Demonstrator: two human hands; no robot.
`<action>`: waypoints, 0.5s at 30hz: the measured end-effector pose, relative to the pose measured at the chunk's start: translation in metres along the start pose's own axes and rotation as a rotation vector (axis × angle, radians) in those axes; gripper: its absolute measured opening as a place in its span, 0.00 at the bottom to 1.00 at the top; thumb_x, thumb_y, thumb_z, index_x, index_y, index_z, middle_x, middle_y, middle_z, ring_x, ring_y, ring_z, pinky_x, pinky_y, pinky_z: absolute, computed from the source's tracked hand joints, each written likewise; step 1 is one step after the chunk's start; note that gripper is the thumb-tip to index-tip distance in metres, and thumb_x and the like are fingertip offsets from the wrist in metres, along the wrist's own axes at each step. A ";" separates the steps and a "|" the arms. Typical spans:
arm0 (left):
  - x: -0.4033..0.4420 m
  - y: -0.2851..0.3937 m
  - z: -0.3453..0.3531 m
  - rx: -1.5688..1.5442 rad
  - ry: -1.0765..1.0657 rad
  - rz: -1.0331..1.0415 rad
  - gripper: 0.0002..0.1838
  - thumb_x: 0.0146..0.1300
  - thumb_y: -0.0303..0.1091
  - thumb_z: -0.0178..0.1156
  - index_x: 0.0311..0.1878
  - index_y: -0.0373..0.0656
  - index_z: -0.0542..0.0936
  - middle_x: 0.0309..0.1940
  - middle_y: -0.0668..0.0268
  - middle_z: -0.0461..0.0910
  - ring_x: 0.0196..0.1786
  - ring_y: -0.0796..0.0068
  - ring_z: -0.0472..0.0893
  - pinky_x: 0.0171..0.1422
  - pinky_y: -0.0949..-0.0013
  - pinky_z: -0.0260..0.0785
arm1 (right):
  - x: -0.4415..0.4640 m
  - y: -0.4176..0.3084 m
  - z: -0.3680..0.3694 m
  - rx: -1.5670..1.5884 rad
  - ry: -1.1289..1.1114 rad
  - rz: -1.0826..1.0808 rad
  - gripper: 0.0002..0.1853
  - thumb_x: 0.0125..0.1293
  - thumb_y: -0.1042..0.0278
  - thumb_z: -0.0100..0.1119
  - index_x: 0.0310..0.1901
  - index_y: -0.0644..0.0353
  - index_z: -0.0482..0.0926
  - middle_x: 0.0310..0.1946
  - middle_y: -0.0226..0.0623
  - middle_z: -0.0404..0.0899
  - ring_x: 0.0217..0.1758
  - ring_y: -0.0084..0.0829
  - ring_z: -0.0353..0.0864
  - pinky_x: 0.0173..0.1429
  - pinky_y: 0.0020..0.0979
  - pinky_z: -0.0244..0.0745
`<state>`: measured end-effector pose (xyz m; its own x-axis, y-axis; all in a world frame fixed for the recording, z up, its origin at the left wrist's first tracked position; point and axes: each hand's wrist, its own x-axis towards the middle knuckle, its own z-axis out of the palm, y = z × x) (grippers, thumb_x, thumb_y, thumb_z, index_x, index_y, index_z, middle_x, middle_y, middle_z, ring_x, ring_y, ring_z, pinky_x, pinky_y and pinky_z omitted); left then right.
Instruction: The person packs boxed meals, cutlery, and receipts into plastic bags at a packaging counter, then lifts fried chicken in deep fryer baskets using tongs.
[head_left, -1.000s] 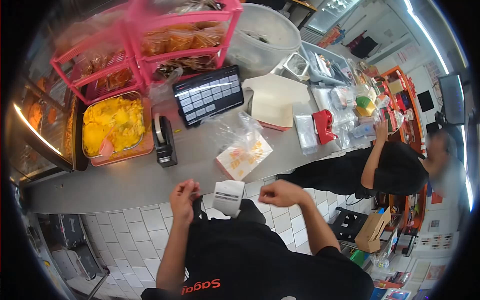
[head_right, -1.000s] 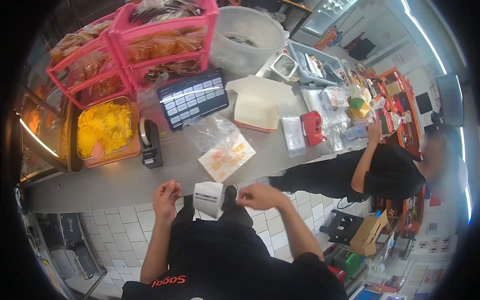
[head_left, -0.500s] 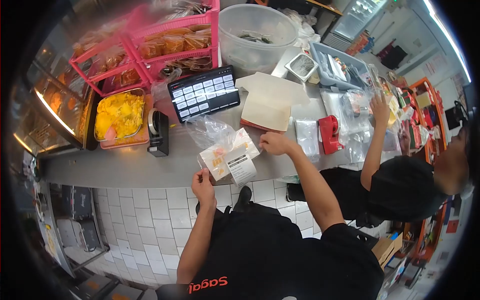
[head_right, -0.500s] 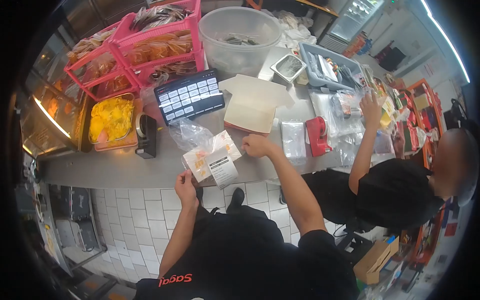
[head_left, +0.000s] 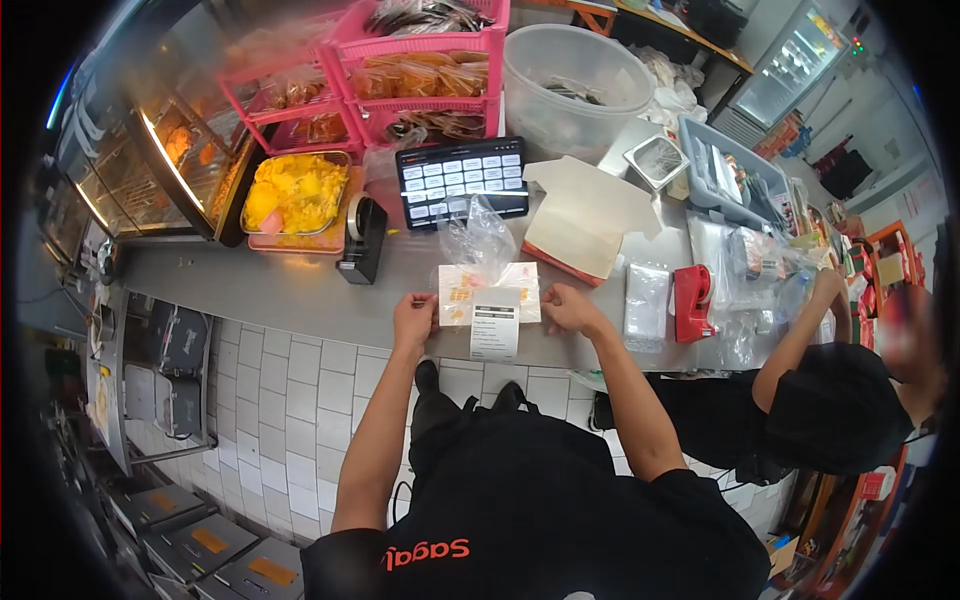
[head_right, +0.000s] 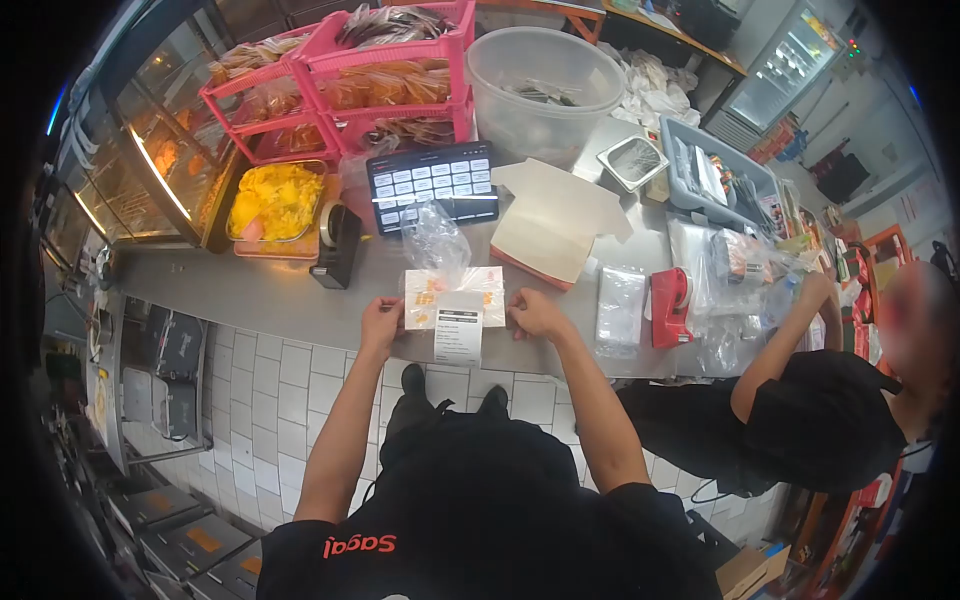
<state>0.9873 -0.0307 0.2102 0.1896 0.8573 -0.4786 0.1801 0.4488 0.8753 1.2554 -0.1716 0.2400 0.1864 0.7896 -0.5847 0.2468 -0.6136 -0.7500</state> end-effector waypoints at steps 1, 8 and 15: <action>0.005 0.000 0.000 0.045 -0.001 0.001 0.08 0.64 0.32 0.63 0.41 0.40 0.76 0.27 0.68 0.78 0.23 0.81 0.75 0.23 0.76 0.68 | 0.004 0.008 0.006 -0.045 0.115 -0.026 0.10 0.67 0.66 0.55 0.42 0.64 0.73 0.31 0.39 0.80 0.26 0.27 0.83 0.27 0.29 0.74; 0.029 0.014 -0.037 0.117 -0.088 0.023 0.14 0.58 0.35 0.68 0.42 0.40 0.76 0.29 0.68 0.78 0.23 0.81 0.77 0.23 0.77 0.67 | -0.048 -0.048 0.063 0.060 1.033 -0.357 0.06 0.65 0.69 0.58 0.38 0.61 0.75 0.22 0.36 0.77 0.19 0.21 0.72 0.26 0.27 0.67; 0.063 0.024 -0.132 0.010 -0.228 0.040 0.14 0.60 0.36 0.66 0.45 0.41 0.77 0.32 0.69 0.79 0.27 0.81 0.78 0.27 0.78 0.67 | 0.004 -0.191 0.180 0.189 0.267 -0.495 0.16 0.67 0.57 0.60 0.42 0.65 0.80 0.24 0.29 0.75 0.27 0.16 0.70 0.32 0.22 0.65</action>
<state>0.8763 0.0677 0.2097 0.4094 0.7950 -0.4476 0.1777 0.4117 0.8938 1.0372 -0.0521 0.3256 0.3313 0.9408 -0.0715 0.1967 -0.1430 -0.9700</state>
